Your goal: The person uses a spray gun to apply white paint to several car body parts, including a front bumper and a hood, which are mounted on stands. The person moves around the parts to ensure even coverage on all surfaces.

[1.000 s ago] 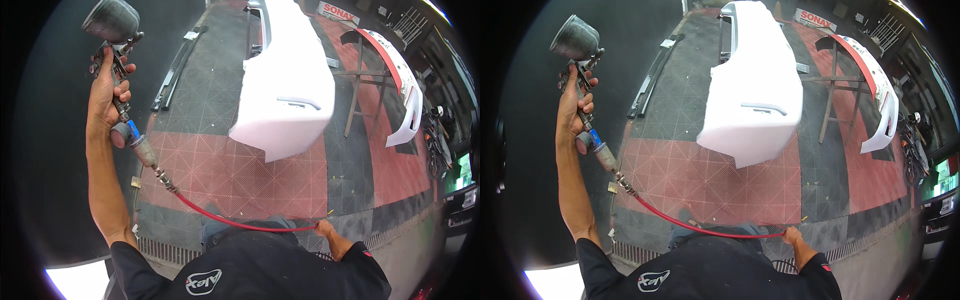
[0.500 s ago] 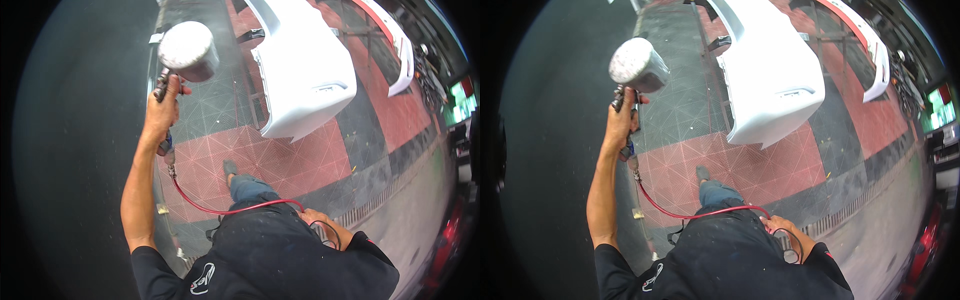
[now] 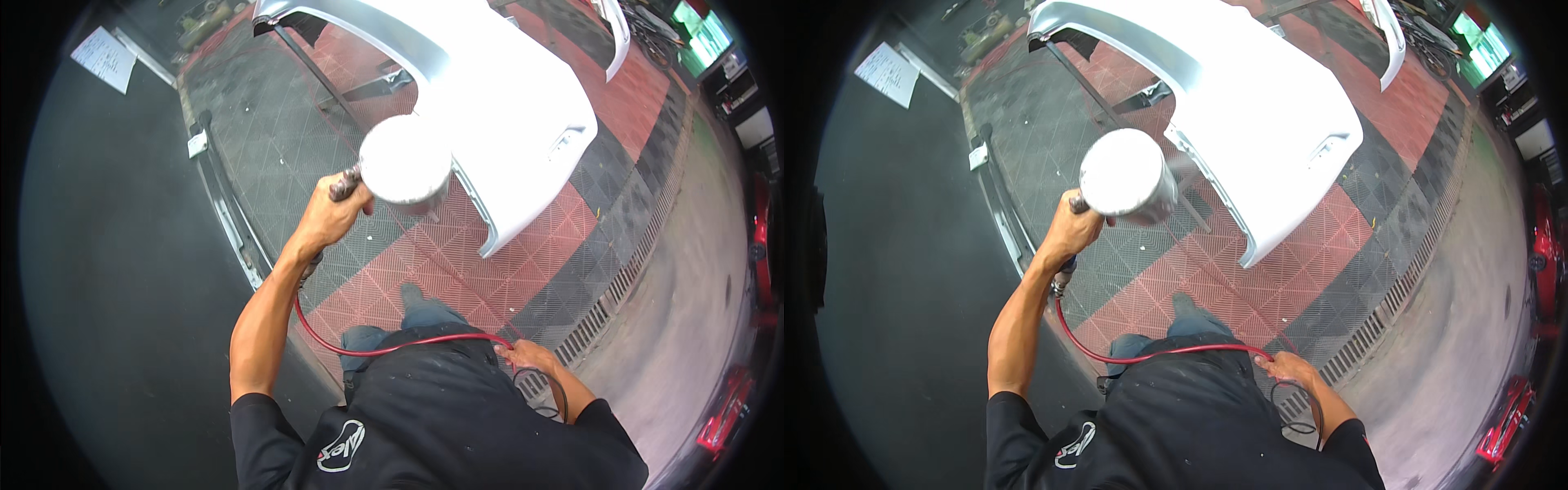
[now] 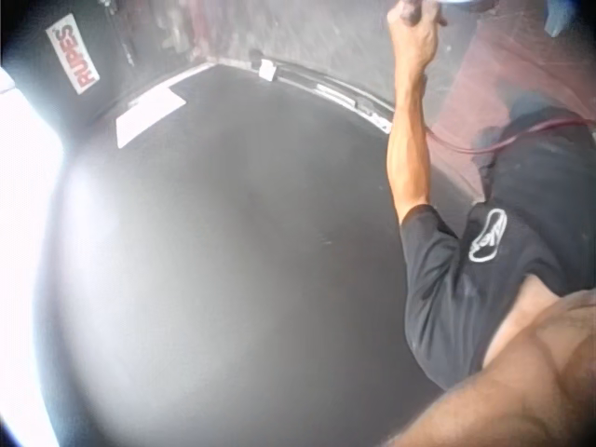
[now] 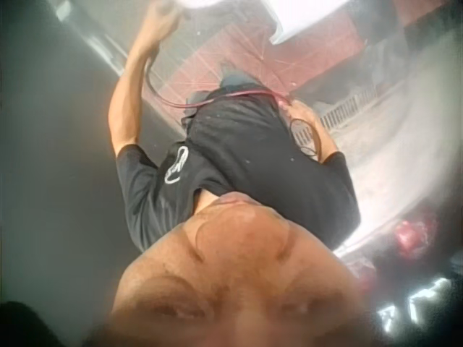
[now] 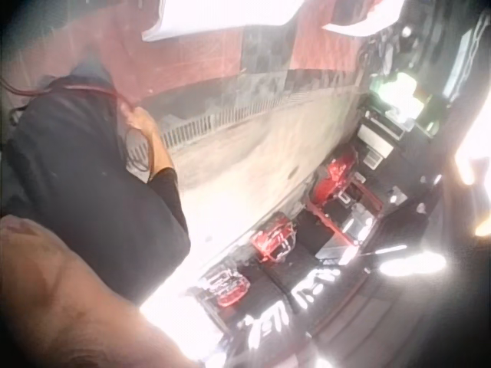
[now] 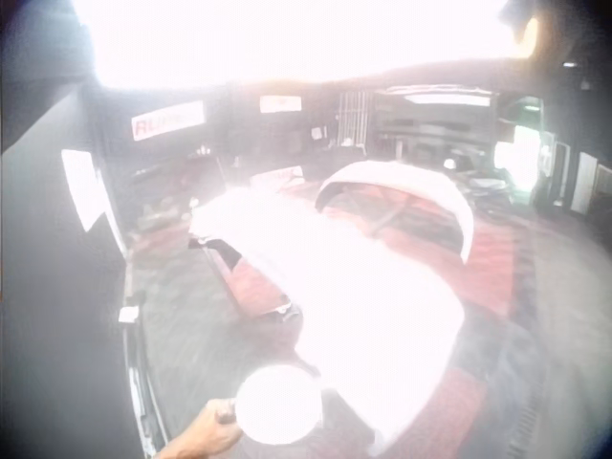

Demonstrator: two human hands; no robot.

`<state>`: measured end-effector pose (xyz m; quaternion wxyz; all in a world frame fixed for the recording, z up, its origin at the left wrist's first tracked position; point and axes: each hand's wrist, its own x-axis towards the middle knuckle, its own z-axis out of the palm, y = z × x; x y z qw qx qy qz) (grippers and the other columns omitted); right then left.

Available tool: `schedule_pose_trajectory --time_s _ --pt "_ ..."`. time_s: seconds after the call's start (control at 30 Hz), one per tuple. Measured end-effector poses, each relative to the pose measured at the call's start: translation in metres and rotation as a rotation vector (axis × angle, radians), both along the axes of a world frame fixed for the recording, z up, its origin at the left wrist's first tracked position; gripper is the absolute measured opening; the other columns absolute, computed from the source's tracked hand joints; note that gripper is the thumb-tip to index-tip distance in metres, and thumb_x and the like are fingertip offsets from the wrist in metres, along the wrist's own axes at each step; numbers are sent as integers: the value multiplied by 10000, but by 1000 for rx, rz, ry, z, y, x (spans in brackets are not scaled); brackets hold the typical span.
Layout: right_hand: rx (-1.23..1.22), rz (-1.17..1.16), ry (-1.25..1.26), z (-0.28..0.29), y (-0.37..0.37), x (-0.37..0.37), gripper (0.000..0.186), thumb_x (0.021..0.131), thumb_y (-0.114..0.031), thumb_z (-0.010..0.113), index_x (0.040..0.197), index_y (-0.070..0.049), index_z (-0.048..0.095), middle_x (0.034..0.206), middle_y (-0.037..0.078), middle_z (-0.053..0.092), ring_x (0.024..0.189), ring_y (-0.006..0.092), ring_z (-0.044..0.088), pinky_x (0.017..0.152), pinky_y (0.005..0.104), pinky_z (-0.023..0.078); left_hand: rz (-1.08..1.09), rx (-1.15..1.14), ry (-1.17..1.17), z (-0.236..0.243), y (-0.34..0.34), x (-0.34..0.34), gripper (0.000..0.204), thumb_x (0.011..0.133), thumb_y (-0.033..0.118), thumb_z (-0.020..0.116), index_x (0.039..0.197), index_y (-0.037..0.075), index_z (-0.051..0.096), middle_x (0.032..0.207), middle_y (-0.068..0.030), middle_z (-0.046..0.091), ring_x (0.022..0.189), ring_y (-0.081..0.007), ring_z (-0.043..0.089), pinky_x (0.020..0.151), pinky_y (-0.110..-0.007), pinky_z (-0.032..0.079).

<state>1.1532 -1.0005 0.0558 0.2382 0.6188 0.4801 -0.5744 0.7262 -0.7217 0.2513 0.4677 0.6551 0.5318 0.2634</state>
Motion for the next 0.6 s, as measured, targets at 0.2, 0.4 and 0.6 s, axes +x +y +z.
schedule_pose_trajectory --time_s 0.2,0.4,0.6 --pt "-59 -310 -35 -30 -52 -49 869 912 -833 416 823 -41 762 781 130 710 832 316 692 794 452 519 179 149 -106 -12 92 -10 477 1018 476 635 858 31 695 680 3 607 605 -95 527 541 -291 423" --pt "-72 -550 -36 -44 -78 -127 828 928 -797 436 830 -45 770 795 129 721 856 311 699 840 427 518 50 237 28 -3 139 -5 534 981 577 635 814 70 648 602 16 526 461 -40 454 383 -237 326" --pt "-56 -598 -56 -66 -69 -218 755 974 -718 452 875 -44 778 869 150 748 902 316 710 857 418 520 -369 79 7 -28 154 -17 485 967 542 676 954 60 719 689 -2 562 633 -117 531 588 -327 453"
